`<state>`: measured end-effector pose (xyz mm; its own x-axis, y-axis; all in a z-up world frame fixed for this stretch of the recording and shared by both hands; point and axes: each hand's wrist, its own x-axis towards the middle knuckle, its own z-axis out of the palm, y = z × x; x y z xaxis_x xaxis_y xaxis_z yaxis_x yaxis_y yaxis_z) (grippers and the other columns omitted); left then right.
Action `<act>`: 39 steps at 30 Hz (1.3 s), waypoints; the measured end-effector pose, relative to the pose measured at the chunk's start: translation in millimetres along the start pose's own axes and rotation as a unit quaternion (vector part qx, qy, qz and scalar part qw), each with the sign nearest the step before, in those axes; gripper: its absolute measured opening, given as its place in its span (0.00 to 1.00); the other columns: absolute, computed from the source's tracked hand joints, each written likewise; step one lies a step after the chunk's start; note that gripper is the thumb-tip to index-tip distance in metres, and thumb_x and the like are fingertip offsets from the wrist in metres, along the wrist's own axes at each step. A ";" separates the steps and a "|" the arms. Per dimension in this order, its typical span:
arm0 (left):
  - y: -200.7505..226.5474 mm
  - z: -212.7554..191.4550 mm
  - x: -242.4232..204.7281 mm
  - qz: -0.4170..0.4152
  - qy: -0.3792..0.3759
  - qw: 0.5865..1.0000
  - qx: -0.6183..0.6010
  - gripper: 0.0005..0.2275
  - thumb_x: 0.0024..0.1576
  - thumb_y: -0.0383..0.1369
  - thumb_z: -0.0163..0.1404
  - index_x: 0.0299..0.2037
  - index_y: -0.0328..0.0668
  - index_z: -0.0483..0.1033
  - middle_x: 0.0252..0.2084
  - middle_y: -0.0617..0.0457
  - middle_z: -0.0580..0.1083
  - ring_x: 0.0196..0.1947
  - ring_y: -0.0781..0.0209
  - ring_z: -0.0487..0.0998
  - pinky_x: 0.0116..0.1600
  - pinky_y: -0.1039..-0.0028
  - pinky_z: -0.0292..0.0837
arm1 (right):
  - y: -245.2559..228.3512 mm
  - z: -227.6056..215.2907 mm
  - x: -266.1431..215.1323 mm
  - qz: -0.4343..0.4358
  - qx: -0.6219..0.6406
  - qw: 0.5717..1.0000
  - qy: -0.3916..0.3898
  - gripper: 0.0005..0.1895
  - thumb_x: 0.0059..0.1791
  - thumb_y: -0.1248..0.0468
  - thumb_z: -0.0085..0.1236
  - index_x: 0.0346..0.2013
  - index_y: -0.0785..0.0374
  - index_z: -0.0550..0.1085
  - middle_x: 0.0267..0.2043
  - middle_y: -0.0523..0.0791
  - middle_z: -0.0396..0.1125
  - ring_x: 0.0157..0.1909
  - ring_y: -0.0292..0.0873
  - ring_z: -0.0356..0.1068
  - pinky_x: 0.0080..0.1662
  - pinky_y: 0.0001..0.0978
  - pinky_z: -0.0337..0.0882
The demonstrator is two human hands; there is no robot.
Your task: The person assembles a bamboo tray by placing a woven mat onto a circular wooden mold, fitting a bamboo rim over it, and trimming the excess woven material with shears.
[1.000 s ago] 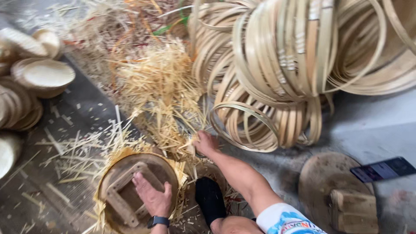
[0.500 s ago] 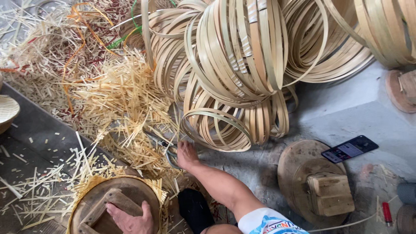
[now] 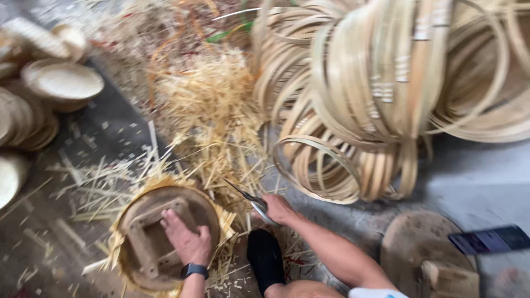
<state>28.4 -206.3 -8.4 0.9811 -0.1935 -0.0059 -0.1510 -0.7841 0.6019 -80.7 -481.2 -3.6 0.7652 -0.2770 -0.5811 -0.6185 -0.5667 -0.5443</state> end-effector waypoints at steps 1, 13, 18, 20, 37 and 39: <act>3.4 -1.6 -0.2 -0.011 0.004 1.000 0.000 0.45 0.47 0.30 0.54 0.76 0.32 0.43 0.78 0.33 0.49 0.78 0.33 0.46 0.79 0.56 0.42 | -9.2 -1.3 -4.5 -0.022 -0.030 0.999 -0.005 0.30 0.42 0.44 0.67 0.45 0.66 0.75 0.43 0.54 0.71 0.45 0.51 0.72 0.48 0.44 0.71; 16.5 -21.6 1.1 -0.020 0.009 0.999 -0.035 0.44 0.44 0.30 0.54 0.75 0.37 0.46 0.77 0.39 0.50 0.76 0.36 0.49 0.77 0.57 0.45 | -74.5 35.3 49.2 -0.083 -0.231 0.969 0.026 0.19 0.45 0.58 0.55 0.44 0.68 0.72 0.43 0.54 0.65 0.42 0.52 0.68 0.48 0.48 0.74; 22.6 -24.9 5.3 -0.036 -0.003 0.999 -0.029 0.44 0.45 0.29 0.55 0.74 0.38 0.45 0.77 0.42 0.49 0.77 0.39 0.48 0.76 0.57 0.44 | -72.1 20.6 65.3 -0.120 -0.237 0.963 0.040 0.16 0.54 0.54 0.49 0.39 0.67 0.71 0.38 0.52 0.65 0.37 0.47 0.67 0.43 0.45 0.73; 24.6 -26.8 6.4 -0.045 -0.006 0.998 -0.035 0.44 0.45 0.30 0.55 0.74 0.40 0.45 0.77 0.43 0.49 0.77 0.41 0.47 0.77 0.58 0.44 | -87.1 27.3 76.2 -0.187 -0.302 0.925 0.133 0.21 0.48 0.50 0.53 0.38 0.69 0.70 0.34 0.53 0.65 0.34 0.50 0.66 0.39 0.46 0.72; 13.3 -50.1 -2.5 0.024 -0.127 0.990 -0.049 0.47 0.41 0.25 0.60 0.73 0.48 0.46 0.77 0.49 0.49 0.76 0.43 0.47 0.76 0.60 0.44 | -67.5 52.9 106.3 -0.231 -0.340 0.892 0.189 0.19 0.33 0.59 0.55 0.35 0.66 0.69 0.36 0.51 0.65 0.38 0.47 0.66 0.44 0.41 0.72; 9.7 -54.1 -4.1 0.043 -0.132 0.989 -0.054 0.46 0.41 0.25 0.59 0.73 0.48 0.47 0.76 0.49 0.50 0.76 0.43 0.47 0.75 0.60 0.45 | -65.2 49.8 103.2 -0.187 -0.326 0.920 0.106 0.11 0.42 0.62 0.54 0.37 0.62 0.69 0.37 0.49 0.65 0.39 0.45 0.66 0.44 0.39 0.71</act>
<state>29.4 -181.2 40.7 0.8970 -0.4152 -0.1514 -0.2046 -0.6939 0.6904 29.7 -434.2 -58.2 0.9636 -0.0737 -0.2569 -0.1184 -0.9795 -0.1631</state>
